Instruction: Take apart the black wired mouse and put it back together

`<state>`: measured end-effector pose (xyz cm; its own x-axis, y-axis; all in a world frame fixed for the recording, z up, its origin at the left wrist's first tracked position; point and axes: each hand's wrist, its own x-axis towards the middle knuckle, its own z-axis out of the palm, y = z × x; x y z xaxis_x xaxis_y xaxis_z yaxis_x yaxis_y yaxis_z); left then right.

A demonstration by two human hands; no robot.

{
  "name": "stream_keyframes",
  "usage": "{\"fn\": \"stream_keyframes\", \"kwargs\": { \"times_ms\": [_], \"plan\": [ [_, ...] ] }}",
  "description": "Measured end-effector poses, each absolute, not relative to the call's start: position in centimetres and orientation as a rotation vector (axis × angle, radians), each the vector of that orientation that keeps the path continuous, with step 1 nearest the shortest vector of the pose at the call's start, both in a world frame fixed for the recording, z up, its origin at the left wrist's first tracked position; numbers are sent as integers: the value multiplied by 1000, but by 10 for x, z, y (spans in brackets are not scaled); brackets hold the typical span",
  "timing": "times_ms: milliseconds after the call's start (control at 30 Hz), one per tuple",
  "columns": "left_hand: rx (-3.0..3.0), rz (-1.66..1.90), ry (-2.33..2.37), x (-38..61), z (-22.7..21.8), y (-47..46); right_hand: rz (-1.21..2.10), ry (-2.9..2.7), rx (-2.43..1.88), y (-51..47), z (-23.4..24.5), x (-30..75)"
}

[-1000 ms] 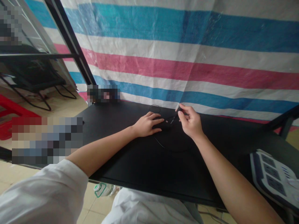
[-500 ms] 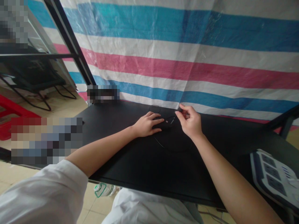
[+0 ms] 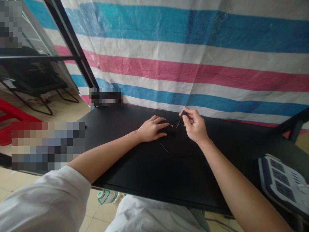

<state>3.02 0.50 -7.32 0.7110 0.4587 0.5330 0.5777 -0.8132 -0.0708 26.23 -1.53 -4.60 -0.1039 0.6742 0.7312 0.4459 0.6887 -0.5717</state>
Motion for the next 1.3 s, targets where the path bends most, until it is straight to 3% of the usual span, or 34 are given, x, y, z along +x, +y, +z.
{"fn": "stream_keyframes", "kwargs": {
  "times_ms": [800,1300],
  "plan": [
    [-2698,-724,-845,31,-71,4,-205,-1763,-954,-16,-41,259],
    [-2691,-729,-832,31,-73,4,-211,-1746,-962,-13,-42,260]
  ]
}}
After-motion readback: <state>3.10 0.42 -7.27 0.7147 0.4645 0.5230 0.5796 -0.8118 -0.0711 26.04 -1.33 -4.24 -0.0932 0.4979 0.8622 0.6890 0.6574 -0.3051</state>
